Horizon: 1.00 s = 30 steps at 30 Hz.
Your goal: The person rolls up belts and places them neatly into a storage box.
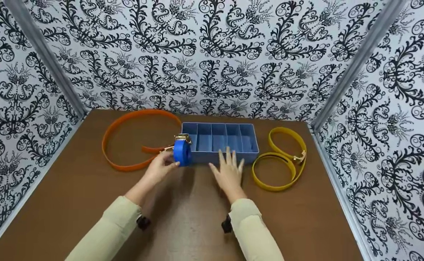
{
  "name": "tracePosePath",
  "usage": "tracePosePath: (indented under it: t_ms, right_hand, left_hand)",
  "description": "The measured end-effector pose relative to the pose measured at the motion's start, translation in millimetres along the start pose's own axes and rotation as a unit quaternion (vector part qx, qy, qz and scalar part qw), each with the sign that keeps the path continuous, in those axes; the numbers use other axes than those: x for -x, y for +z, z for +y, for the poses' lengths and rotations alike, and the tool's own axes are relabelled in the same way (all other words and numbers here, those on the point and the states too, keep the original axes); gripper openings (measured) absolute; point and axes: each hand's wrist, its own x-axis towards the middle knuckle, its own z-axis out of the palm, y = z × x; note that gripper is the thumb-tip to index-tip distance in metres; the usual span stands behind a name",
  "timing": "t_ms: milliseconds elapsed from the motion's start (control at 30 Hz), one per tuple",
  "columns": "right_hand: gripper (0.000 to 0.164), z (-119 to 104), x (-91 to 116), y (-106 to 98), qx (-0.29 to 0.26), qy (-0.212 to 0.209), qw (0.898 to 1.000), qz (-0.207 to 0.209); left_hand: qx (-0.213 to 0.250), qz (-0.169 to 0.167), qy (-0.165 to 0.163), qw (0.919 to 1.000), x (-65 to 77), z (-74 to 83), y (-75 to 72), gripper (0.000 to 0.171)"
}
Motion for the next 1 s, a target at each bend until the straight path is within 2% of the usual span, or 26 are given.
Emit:
tracePosePath:
  t_ms: [67, 133, 300, 433, 600, 700, 867, 1000]
  right_hand:
    - [0.071, 3.8, 0.5, 4.5, 0.010, 0.014, 1.000, -0.010]
    - [0.069, 5.2, 0.3, 5.8, 0.012, 0.017, 1.000, -0.003]
    - [0.068, 4.7, -0.6, 5.9, 0.001, 0.010, 1.000, 0.005]
    - [0.069, 4.7, 0.1, 8.8, -0.004, 0.016, 1.000, 0.003]
    - [0.070, 4.0, 1.2, 10.4, -0.014, 0.025, 1.000, 0.005]
    - [0.071, 2.8, 1.5, 10.1, -0.020, 0.028, 0.999, 0.003]
    - [0.071, 2.3, 1.7, 11.4, -0.023, 0.029, 0.999, 0.005]
    - [0.071, 4.3, 0.6, 13.0, -0.021, 0.030, 0.999, 0.011]
  left_hand:
    - [-0.026, 0.007, 0.009, 0.9996, -10.7, -3.0, 3.1, 0.034]
    - [-0.042, 0.011, 0.014, 0.9990, -22.7, -5.5, 6.3, 0.034]
    - [-0.056, 0.023, 0.029, 0.9977, -51.8, -11.9, 13.3, 0.031]
    - [-0.087, 0.030, 0.031, 0.9953, -69.6, -18.2, 19.9, 0.029]
    - [-0.132, 0.042, -0.009, 0.9904, -82.4, -25.7, 31.1, 0.031]
    - [-0.134, 0.042, -0.039, 0.9893, -87.4, -30.2, 37.1, 0.031]
    - [-0.144, 0.025, -0.079, 0.9861, -95.9, -34.3, 42.4, 0.032]
    - [-0.174, 0.005, -0.110, 0.9786, -101.6, -33.2, 44.5, 0.033]
